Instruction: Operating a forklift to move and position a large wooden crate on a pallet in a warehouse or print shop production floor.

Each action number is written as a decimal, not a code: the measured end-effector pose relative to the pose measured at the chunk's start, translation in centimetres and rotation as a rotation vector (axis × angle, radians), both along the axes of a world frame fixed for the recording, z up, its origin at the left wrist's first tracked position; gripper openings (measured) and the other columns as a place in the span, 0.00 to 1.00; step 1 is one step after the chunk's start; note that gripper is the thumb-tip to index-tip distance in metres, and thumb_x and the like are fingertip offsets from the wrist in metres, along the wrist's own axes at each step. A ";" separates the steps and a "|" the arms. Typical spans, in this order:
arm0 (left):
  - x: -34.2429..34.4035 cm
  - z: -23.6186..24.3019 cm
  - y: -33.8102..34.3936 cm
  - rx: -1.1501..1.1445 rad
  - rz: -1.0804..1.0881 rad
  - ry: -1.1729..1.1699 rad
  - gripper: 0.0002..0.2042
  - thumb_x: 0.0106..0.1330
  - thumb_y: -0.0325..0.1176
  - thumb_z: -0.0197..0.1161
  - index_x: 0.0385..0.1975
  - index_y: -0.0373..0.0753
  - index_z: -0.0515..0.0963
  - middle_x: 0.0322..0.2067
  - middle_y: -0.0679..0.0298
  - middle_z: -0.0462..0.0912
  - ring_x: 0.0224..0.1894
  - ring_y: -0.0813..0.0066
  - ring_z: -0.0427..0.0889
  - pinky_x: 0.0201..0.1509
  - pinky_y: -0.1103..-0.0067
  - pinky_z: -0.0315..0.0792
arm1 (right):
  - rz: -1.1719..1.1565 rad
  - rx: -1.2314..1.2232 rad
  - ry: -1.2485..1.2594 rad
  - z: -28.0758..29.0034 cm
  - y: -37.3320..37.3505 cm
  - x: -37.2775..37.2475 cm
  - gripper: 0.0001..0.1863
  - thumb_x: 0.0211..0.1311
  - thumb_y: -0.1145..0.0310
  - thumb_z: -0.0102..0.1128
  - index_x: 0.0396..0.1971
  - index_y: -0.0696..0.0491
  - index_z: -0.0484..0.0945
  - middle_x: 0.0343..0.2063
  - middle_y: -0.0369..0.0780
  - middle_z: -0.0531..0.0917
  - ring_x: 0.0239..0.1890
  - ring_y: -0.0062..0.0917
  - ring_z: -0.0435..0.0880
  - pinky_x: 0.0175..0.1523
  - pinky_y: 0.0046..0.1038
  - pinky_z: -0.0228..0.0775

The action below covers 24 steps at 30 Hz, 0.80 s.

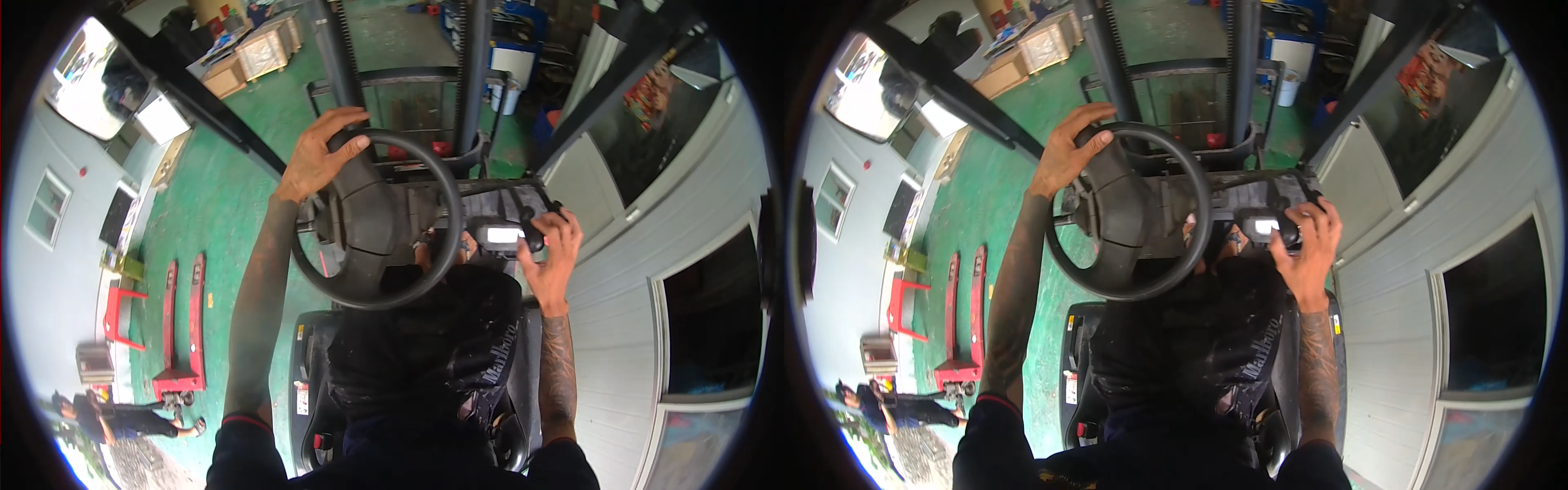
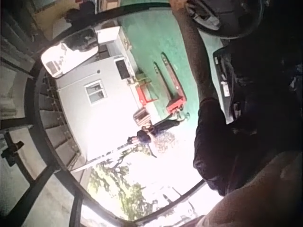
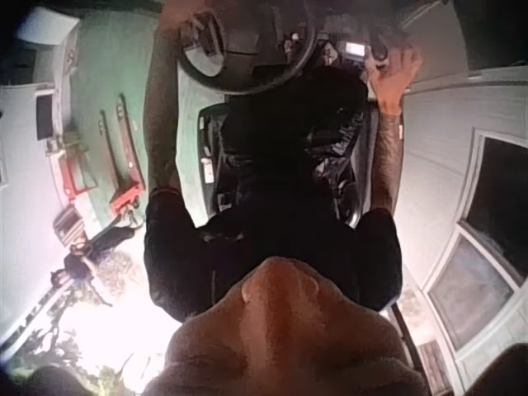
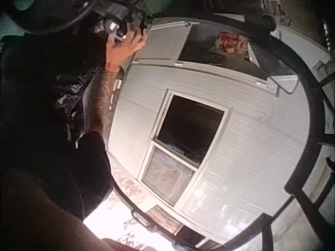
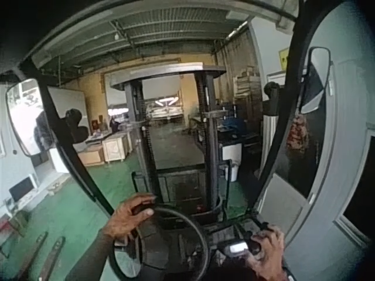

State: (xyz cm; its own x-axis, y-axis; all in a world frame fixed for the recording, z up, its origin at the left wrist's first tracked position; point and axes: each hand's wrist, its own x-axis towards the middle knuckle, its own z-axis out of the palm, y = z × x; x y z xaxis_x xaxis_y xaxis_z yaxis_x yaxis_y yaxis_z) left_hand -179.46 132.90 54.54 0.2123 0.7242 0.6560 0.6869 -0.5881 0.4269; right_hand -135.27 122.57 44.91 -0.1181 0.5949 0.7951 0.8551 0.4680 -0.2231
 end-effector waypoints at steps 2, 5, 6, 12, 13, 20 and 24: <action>-2.0 0.0 0.5 -0.404 -0.297 -0.369 0.16 0.83 0.42 0.69 0.59 0.39 0.89 0.60 0.61 0.90 0.64 0.68 0.86 0.70 0.71 0.77 | -0.079 -0.026 0.030 0.2 -0.6 -1.2 0.30 0.65 0.66 0.75 0.68 0.49 0.83 0.67 0.44 0.79 0.75 0.54 0.69 0.79 0.56 0.61; -4.1 -0.5 0.9 -0.371 -0.340 -0.417 0.15 0.86 0.42 0.65 0.59 0.39 0.89 0.59 0.66 0.91 0.63 0.74 0.85 0.69 0.75 0.77 | -0.126 0.111 0.151 -0.4 -2.7 -4.1 0.26 0.72 0.63 0.72 0.65 0.57 0.80 0.66 0.49 0.77 0.75 0.50 0.69 0.80 0.53 0.61; -4.3 -0.3 1.2 -0.337 -0.356 -0.405 0.15 0.85 0.43 0.66 0.58 0.38 0.88 0.58 0.65 0.91 0.64 0.73 0.85 0.70 0.74 0.77 | -0.048 0.091 0.436 -2.6 -3.8 -5.6 0.21 0.76 0.63 0.70 0.61 0.57 0.79 0.61 0.47 0.78 0.71 0.45 0.73 0.77 0.50 0.64; -3.6 -0.2 -0.4 -0.248 -0.246 -0.375 0.16 0.81 0.44 0.71 0.57 0.38 0.87 0.56 0.62 0.92 0.62 0.71 0.87 0.71 0.72 0.78 | 1.215 -1.693 1.867 -13.5 -6.1 -27.0 0.22 0.83 0.59 0.66 0.67 0.55 0.78 0.59 0.41 0.84 0.67 0.32 0.83 0.76 0.48 0.74; -1.4 0.4 0.4 -0.258 -0.252 -0.390 0.16 0.80 0.43 0.73 0.56 0.38 0.87 0.56 0.62 0.93 0.61 0.70 0.88 0.70 0.71 0.78 | 1.822 -1.510 1.728 -17.0 -2.2 -30.9 0.28 0.84 0.54 0.65 0.73 0.54 0.76 0.64 0.41 0.84 0.78 0.35 0.74 0.84 0.52 0.60; 5.0 -0.6 4.0 -0.110 -0.287 -0.365 0.11 0.78 0.35 0.73 0.54 0.38 0.86 0.56 0.63 0.93 0.59 0.73 0.87 0.66 0.74 0.79 | 1.762 -1.287 1.716 -16.5 11.3 -38.0 0.30 0.87 0.50 0.59 0.77 0.53 0.74 0.81 0.40 0.68 0.81 0.32 0.71 0.80 0.46 0.66; 0.9 -3.3 2.5 -0.144 -0.154 -0.392 0.11 0.78 0.34 0.73 0.54 0.37 0.84 0.57 0.63 0.92 0.60 0.74 0.86 0.68 0.74 0.78 | 1.882 -0.953 1.346 -18.1 4.2 -30.8 0.32 0.86 0.46 0.61 0.75 0.54 0.76 0.75 0.42 0.77 0.77 0.28 0.75 0.77 0.38 0.70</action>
